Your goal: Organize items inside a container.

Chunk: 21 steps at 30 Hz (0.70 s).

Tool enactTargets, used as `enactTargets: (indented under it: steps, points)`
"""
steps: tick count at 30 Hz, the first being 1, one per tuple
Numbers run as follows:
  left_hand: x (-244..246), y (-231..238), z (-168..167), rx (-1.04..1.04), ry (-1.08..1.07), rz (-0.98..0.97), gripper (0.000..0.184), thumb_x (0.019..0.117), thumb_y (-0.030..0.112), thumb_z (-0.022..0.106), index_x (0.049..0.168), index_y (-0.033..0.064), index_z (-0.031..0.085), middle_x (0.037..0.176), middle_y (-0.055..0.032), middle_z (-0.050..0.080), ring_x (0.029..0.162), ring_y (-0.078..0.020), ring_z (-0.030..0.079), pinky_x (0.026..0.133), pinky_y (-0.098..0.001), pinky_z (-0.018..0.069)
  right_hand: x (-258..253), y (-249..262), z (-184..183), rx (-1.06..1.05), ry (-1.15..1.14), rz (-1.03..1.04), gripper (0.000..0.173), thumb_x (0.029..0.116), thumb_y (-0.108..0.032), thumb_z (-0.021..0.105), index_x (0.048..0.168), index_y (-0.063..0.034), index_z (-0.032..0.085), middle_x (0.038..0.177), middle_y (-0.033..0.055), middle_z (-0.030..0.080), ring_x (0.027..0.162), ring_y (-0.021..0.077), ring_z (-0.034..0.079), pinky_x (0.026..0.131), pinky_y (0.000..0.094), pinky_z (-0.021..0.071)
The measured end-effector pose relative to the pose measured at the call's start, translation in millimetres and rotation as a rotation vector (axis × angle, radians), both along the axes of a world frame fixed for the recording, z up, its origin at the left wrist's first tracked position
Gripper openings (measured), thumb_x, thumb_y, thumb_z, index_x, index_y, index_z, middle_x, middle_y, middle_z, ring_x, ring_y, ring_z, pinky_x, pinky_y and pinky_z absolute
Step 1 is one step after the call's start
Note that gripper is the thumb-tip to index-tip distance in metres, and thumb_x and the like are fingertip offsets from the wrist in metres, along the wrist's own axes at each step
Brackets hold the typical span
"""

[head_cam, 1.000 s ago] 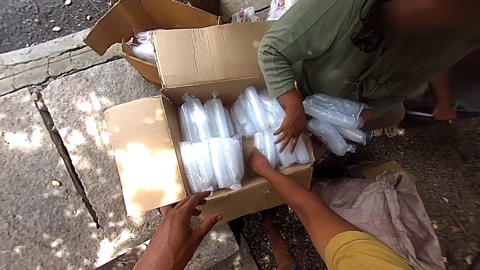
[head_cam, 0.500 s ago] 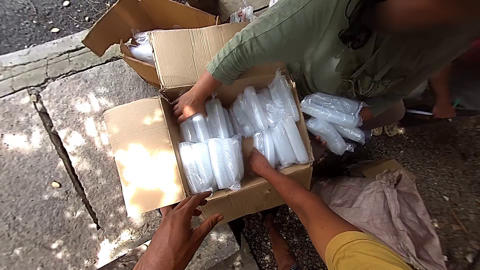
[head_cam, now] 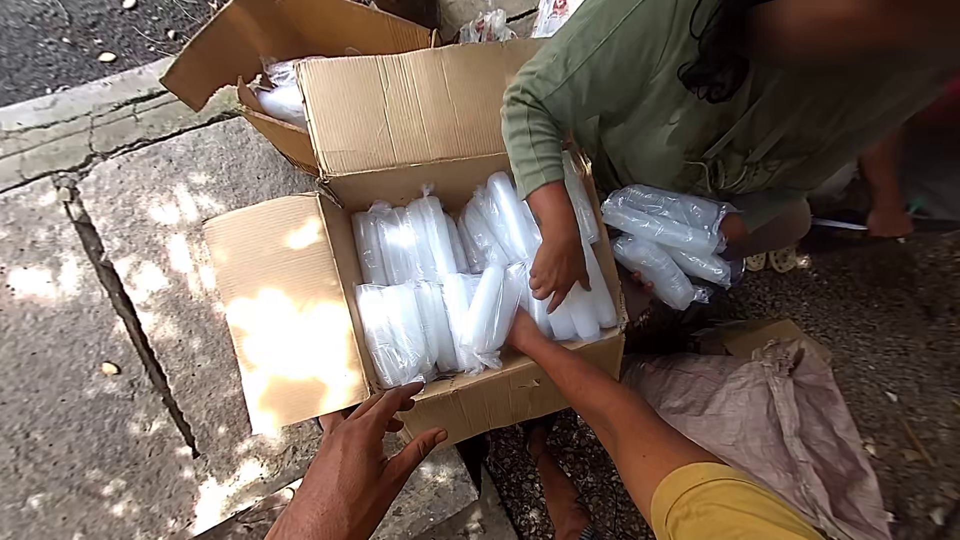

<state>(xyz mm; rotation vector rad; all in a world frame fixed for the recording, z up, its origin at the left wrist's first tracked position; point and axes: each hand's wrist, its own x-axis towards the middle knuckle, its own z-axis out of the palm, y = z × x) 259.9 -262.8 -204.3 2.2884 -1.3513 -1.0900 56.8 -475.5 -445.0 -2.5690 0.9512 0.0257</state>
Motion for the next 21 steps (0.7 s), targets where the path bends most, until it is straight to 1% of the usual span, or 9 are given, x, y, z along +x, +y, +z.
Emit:
enactTargets:
  steps: [2,6,9,11,13,15,17,18,21]
  points:
    - [0.1,-0.8,0.1,0.009,0.004,-0.002,0.076,0.0833,0.084,0.053,0.136,0.0304,0.064,0.114,0.0125,0.070,0.095,-0.0050,0.069,0.086,-0.0390,0.0595,-7.2,-6.2,-48.8,0.160,0.046,-0.033,0.051,0.0912,-0.029,0.071,0.129,0.0035,0.064,0.132,0.0239,0.064,0.128,0.0360,0.059,0.112,0.0479,0.0454]
    - [-0.2,-0.4,-0.5,0.019,0.003,-0.001,0.076,0.0831,0.085,0.053,0.137,0.0310,0.063,0.114,0.0130,0.070,0.096,-0.0053,0.068,0.086,-0.0393,0.0596,11.4,-12.3,-28.8,0.358,0.403,-0.072,0.061,0.0867,-0.033,0.076,0.134,0.0018,0.060,0.138,0.0233,0.060,0.132,0.0368,0.056,0.110,0.0542,0.0448]
    - [-1.0,-1.2,-1.5,0.017,0.008,0.003,0.077,0.0826,0.085,0.053,0.137,0.0305,0.063,0.114,0.0122,0.070,0.096,-0.0056,0.069,0.087,-0.0404,0.0592,8.2,-12.8,-17.8,0.398,0.293,-0.134,0.065,0.0873,-0.033,0.077,0.138,0.0035,0.057,0.140,0.0254,0.058,0.133,0.0381,0.055,0.112,0.0542,0.0431]
    - [-0.7,-2.4,-0.3,0.018,-0.003,0.005,0.077,0.0821,0.086,0.053,0.136,0.0315,0.063,0.114,0.0135,0.070,0.095,-0.0045,0.069,0.087,-0.0404,0.0592,19.4,-13.5,24.6,0.407,0.194,-0.081,0.061,0.0888,-0.032,0.076,0.135,0.0036,0.060,0.139,0.0241,0.061,0.134,0.0355,0.055,0.113,0.0508,0.0423]
    - [-1.2,-3.3,-0.2,0.015,-0.005,0.002,0.077,0.0823,0.086,0.052,0.136,0.0310,0.064,0.114,0.0137,0.070,0.095,-0.0051,0.069,0.088,-0.0432,0.0581,53.0,-18.5,120.4,0.597,0.461,-0.106,0.053,0.1014,-0.019,0.064,0.147,0.0045,0.049,0.153,0.0212,0.049,0.146,0.0310,0.042,0.121,0.0437,0.0305]
    - [-0.7,-3.1,-0.1,0.026,-0.002,0.001,0.078,0.0824,0.086,0.051,0.136,0.0303,0.064,0.115,0.0135,0.070,0.096,-0.0053,0.069,0.089,-0.0434,0.0580,70.7,-19.6,158.0,0.664,0.562,-0.164,0.046,0.1046,-0.009,0.056,0.147,0.0061,0.048,0.155,0.0214,0.048,0.148,0.0312,0.040,0.122,0.0431,0.0288]
    - [-0.3,-1.7,-0.1,0.031,0.005,0.008,0.078,0.0823,0.086,0.052,0.136,0.0301,0.063,0.116,0.0131,0.070,0.097,-0.0050,0.069,0.088,-0.0398,0.0595,51.1,-19.6,104.7,0.520,0.442,-0.037,0.041,0.1055,-0.015,0.055,0.143,0.0035,0.054,0.148,0.0206,0.055,0.142,0.0307,0.048,0.119,0.0433,0.0351]
    - [0.1,-1.2,-0.2,0.030,0.011,0.012,0.078,0.0823,0.086,0.053,0.136,0.0304,0.063,0.117,0.0134,0.070,0.097,-0.0044,0.069,0.087,-0.0380,0.0599,20.3,-13.8,30.5,0.288,0.087,0.045,0.036,0.0988,-0.017,0.059,0.127,0.0051,0.066,0.127,0.0239,0.067,0.125,0.0349,0.062,0.111,0.0458,0.0461]
    - [0.9,-1.1,-0.3,0.025,0.013,0.011,0.076,0.0828,0.085,0.053,0.136,0.0309,0.063,0.116,0.0139,0.070,0.097,-0.0038,0.068,0.086,-0.0373,0.0596,-1.6,-18.5,-60.4,0.107,0.200,0.281,0.037,0.1050,-0.013,0.042,0.131,0.0023,0.065,0.135,0.0179,0.065,0.135,0.0328,0.055,0.126,0.0489,0.0255]
